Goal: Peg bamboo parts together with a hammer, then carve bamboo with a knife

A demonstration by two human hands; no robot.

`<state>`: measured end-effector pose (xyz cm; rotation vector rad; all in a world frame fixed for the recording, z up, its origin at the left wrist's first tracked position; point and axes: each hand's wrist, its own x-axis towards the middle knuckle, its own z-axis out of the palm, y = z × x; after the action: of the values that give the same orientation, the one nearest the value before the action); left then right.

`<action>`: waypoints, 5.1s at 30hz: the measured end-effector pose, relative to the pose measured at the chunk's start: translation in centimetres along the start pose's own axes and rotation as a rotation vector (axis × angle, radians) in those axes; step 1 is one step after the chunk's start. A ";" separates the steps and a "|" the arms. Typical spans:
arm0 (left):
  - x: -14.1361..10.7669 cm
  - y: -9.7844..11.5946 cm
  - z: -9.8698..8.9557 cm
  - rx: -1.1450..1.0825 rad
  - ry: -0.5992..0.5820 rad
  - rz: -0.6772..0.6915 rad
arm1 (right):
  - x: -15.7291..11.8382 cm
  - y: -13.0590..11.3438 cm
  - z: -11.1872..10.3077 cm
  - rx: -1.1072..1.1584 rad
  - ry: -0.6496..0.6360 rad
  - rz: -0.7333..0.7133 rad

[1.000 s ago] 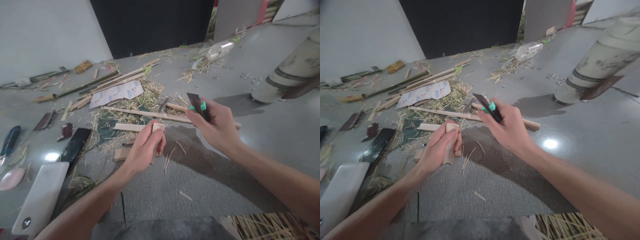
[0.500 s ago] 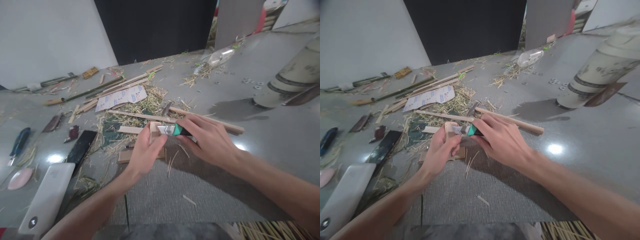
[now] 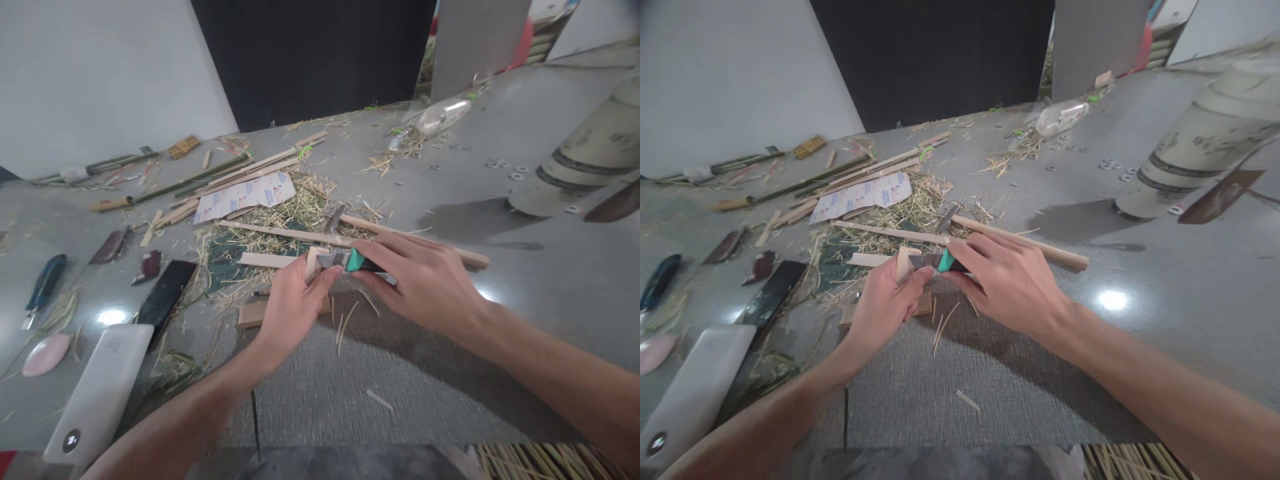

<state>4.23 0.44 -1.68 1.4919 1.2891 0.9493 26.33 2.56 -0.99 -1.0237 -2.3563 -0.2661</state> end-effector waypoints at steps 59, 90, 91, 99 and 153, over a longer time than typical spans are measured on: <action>2.6 -0.6 -1.6 -0.670 0.196 -0.063 | 0.3 1.8 2.0 0.430 0.010 0.456; 2.8 -1.8 -2.1 -0.601 0.112 0.026 | 0.7 0.8 2.8 0.515 0.036 0.403; 2.8 -1.8 -2.1 -0.600 0.105 0.025 | 0.7 0.8 2.8 0.514 0.036 0.408; 2.5 -1.8 -1.8 -0.568 0.070 0.026 | 0.6 0.5 2.8 0.542 0.063 0.429; 1.3 -2.3 -0.7 -0.739 -0.100 -0.049 | -0.7 1.5 1.7 0.581 -0.018 0.197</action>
<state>3.10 1.94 -3.71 0.9080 0.7643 1.1385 27.12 3.84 -2.82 -0.9481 -2.1251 0.4769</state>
